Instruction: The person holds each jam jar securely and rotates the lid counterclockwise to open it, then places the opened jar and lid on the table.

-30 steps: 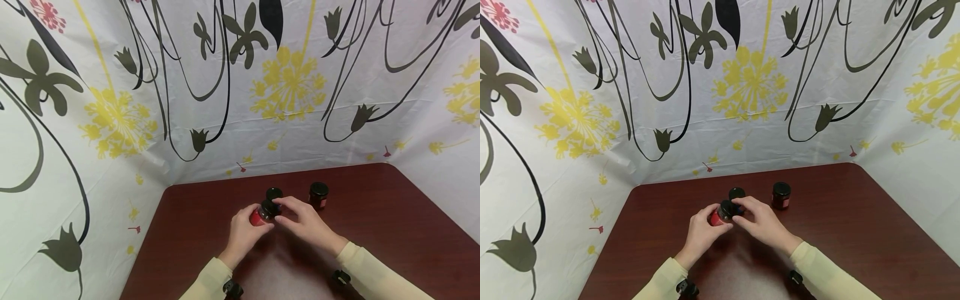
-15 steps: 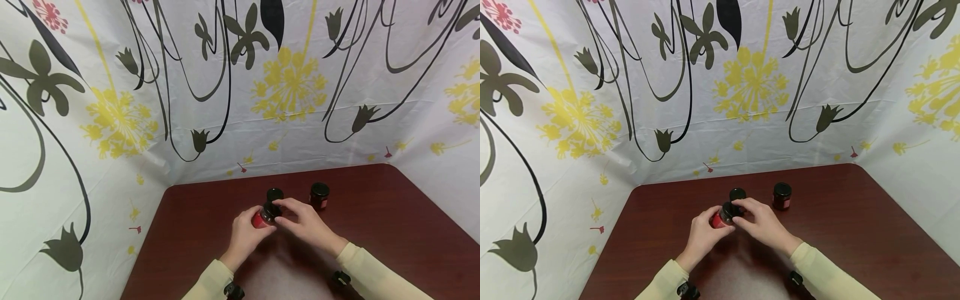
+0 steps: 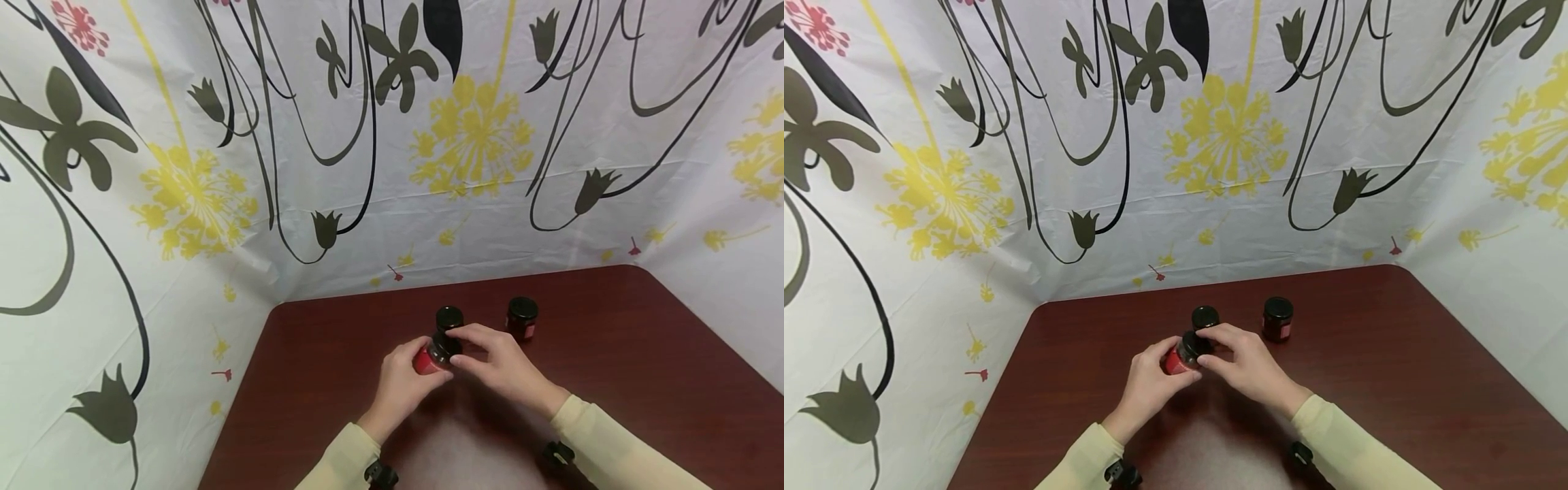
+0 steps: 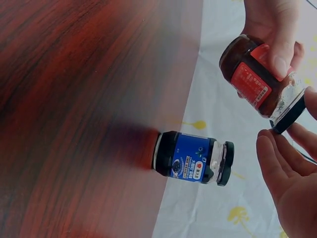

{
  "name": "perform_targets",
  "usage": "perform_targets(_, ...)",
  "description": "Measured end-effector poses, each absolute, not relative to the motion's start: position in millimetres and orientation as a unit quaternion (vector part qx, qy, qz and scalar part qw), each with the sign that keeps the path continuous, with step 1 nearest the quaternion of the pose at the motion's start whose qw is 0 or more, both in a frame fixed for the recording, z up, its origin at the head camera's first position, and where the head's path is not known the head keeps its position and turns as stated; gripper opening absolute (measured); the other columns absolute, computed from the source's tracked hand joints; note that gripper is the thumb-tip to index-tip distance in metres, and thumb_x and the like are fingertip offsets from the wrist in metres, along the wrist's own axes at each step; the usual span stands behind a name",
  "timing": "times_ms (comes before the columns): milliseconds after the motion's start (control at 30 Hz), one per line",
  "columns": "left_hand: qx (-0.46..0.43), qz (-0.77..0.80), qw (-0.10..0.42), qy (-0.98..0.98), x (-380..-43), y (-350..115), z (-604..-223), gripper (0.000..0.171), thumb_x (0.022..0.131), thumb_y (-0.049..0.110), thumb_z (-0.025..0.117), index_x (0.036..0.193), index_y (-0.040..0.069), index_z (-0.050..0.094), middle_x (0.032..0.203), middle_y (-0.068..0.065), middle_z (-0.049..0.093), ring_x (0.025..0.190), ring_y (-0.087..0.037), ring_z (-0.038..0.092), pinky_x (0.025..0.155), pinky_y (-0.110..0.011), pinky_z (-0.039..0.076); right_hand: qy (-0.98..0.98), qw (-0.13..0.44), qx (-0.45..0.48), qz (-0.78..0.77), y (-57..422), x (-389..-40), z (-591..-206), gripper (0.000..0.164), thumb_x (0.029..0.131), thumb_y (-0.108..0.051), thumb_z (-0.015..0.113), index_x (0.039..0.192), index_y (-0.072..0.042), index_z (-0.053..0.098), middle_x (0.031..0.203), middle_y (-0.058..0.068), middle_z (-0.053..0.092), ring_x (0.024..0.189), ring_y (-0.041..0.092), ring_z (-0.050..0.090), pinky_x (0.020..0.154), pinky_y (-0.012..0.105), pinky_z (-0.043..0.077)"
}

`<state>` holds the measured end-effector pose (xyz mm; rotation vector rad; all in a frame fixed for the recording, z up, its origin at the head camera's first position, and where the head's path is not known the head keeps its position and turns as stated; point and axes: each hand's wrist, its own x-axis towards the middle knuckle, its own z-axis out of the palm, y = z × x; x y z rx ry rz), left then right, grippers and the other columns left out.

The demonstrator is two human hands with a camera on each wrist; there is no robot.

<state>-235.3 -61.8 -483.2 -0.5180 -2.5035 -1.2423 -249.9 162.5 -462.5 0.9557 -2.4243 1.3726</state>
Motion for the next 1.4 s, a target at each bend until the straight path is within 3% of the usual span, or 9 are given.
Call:
perform_targets(400,-0.189,-0.428,0.127,-0.874,-234.2,-62.7,-478.6,0.059,0.077,0.035,0.09,0.13,0.022,0.066,0.113,0.004,0.069,0.097,-0.013,0.061,0.075,-0.024,0.055,-0.811,0.089,0.318,0.483,163.6,-247.9,-460.8,0.044,0.091,-0.022,0.075,0.134,-0.016,0.065,0.126,-0.003,0.063,0.106,0.015,0.068,0.087,0.04,0.055)
perform_targets(700,-0.177,-0.435,0.117,-0.875,-233.3,-63.1,-478.0,0.059,0.076,0.041,0.089,0.128,0.023,0.068,0.11,0.006,0.069,0.093,-0.011,0.061,0.073,-0.022,0.055,-0.805,0.091,0.314,0.495,156.3,-237.7,-446.3,0.044,0.087,-0.001,0.077,0.129,-0.002,0.066,0.123,0.014,0.064,0.102,0.028,0.07,0.085,0.047,0.055)
perform_targets(867,-0.178,-0.434,0.118,-0.875,-232.3,-63.4,-477.7,0.059,0.076,0.042,0.089,0.128,0.024,0.068,0.109,0.006,0.068,0.092,-0.01,0.061,0.072,-0.022,0.054,-0.801,0.098,0.327,0.492,155.1,-229.6,-434.7,0.042,0.088,-0.001,0.076,0.128,0.001,0.065,0.122,0.016,0.064,0.102,0.03,0.069,0.084,0.048,0.055)
perform_targets(1100,-0.185,-0.435,0.12,-0.873,-231.3,-64.3,-475.7,0.057,0.076,0.039,0.09,0.127,0.025,0.068,0.107,0.007,0.068,0.091,-0.01,0.06,0.071,-0.022,0.054,-0.806,0.099,0.323,0.486,158.6,-238.3,-449.4,0.044,0.087,-0.004,0.078,0.13,-0.004,0.066,0.124,0.009,0.064,0.104,0.023,0.069,0.085,0.035,0.056)
perform_targets(1233,-0.19,-0.431,0.123,-0.874,-230.6,-64.8,-476.0,0.058,0.076,0.042,0.089,0.127,0.025,0.069,0.107,0.007,0.069,0.091,-0.01,0.06,0.071,-0.022,0.054,-0.805,0.108,0.325,0.484,162.0,-246.6,-464.1,0.046,0.087,-0.01,0.079,0.131,-0.012,0.067,0.126,0.002,0.063,0.105,0.018,0.069,0.085,0.041,0.056)
perform_targets(1400,-0.19,-0.434,0.124,-0.872,-229.2,-64.5,-475.9,0.056,0.076,0.04,0.089,0.126,0.025,0.069,0.106,0.007,0.069,0.089,-0.009,0.061,0.07,-0.02,0.054,-0.801,0.111,0.335,0.484,163.9,-247.0,-465.6,0.043,0.089,-0.019,0.077,0.131,-0.017,0.067,0.126,-0.002,0.063,0.106,0.015,0.068,0.085,0.04,0.056)
